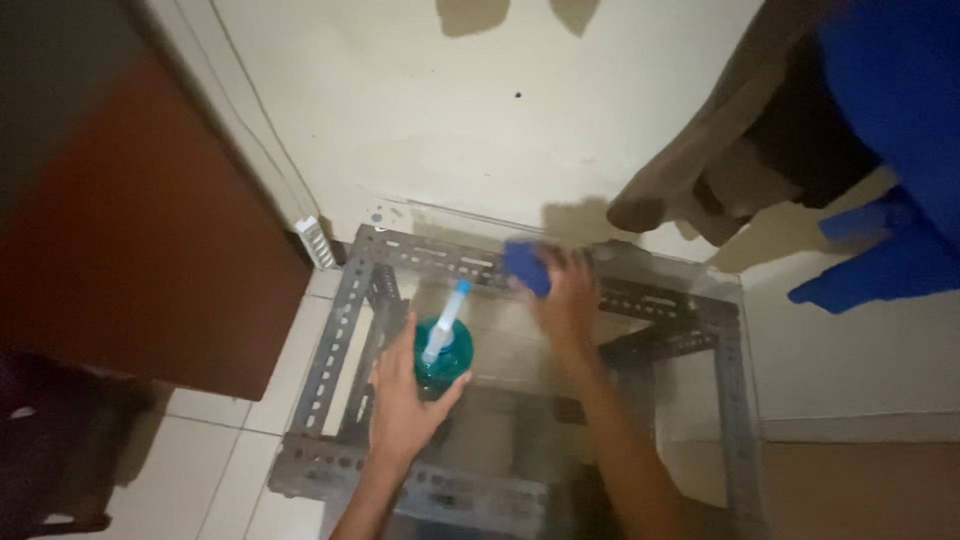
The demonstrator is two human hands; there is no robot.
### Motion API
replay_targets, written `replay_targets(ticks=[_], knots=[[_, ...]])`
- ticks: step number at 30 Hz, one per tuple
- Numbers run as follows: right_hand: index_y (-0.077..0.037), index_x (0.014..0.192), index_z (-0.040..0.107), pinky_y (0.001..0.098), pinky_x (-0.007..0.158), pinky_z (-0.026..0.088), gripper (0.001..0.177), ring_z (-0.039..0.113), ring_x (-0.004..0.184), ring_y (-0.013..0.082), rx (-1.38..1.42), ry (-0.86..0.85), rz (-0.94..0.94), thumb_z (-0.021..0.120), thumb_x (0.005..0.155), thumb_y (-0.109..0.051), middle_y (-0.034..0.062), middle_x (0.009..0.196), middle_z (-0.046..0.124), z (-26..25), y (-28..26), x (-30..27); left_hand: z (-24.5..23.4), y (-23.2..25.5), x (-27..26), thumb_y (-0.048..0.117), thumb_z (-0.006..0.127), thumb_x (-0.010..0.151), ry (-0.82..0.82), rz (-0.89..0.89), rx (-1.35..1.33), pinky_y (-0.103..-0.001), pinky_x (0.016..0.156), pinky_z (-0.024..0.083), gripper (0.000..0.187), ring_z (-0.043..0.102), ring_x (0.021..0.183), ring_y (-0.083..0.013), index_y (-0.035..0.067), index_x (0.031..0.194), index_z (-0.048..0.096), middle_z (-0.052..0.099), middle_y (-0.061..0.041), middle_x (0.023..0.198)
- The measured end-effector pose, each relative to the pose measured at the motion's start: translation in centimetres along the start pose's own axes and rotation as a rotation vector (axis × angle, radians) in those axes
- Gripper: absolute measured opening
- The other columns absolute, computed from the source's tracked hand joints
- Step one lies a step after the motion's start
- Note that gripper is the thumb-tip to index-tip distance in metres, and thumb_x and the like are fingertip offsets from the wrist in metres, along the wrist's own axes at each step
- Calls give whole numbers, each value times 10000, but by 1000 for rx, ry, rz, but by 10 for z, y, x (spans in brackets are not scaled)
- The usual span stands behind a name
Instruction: The person wipes a glass-topped table with a blue cloth and a spray bottle. They repeatedly spray the surface and wipe it down, moving the cloth across the glass and metal frame.
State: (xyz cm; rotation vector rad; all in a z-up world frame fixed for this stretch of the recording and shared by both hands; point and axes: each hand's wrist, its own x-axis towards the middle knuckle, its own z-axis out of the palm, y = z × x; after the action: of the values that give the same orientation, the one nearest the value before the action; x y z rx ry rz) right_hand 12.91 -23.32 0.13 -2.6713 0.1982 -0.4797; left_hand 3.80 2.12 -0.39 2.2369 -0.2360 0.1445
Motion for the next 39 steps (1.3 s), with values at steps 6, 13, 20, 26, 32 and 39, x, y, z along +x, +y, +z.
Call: replay_targets(ticks=[6, 13, 20, 26, 32, 39], knots=[[-145, 1324, 674, 590, 1129, 344, 709, 468, 1407, 378, -66, 98, -4, 712, 837, -659, 115, 1461, 588, 42, 35, 28, 1, 2, 0, 604, 730, 839, -25, -20, 49, -637, 1042, 333, 1074, 476, 1329, -392, 158, 1642, 173, 440, -140, 1596], [-221, 1322, 656, 592, 1136, 363, 596, 487, 1412, 411, -69, 16, -36, 848, 793, -417, 131, 1506, 559, -4, 0, -81, -2, 5, -3, 535, 839, 786, 13, -41, 18, -694, 1090, 397, 1065, 548, 1337, -454, 68, 1593, 325, 559, -259, 1448], [-266, 1414, 570, 650, 1116, 330, 736, 376, 1454, 466, -4, -312, -74, 838, 790, -550, 162, 1576, 422, -105, -51, -222, -15, 25, -14, 515, 821, 827, 15, 0, 5, -666, 1097, 383, 1045, 519, 1350, -464, 65, 1605, 289, 532, -271, 1463], [-295, 1565, 411, 623, 1168, 239, 1038, 250, 1509, 442, -80, -332, -115, 874, 725, -693, 183, 1662, 233, -145, -63, -234, -11, 20, -16, 559, 799, 830, 14, 17, 30, -622, 1071, 399, 1029, 525, 1346, -424, 66, 1593, 315, 532, -244, 1466], [-313, 1511, 495, 645, 1159, 255, 870, 312, 1490, 429, -26, -387, -122, 824, 776, -642, 176, 1628, 319, -89, -47, -201, -14, 20, -15, 511, 810, 841, -12, -9, -42, -684, 1115, 327, 1009, 498, 1367, -462, 27, 1581, 324, 518, -284, 1472], [-303, 1389, 623, 577, 1089, 414, 727, 549, 1354, 375, -54, -160, -24, 880, 730, -469, 145, 1457, 572, -24, -24, -107, -2, 13, -8, 523, 843, 792, 20, -33, 11, -697, 1101, 371, 1064, 521, 1363, -435, 103, 1607, 305, 527, -235, 1490]])
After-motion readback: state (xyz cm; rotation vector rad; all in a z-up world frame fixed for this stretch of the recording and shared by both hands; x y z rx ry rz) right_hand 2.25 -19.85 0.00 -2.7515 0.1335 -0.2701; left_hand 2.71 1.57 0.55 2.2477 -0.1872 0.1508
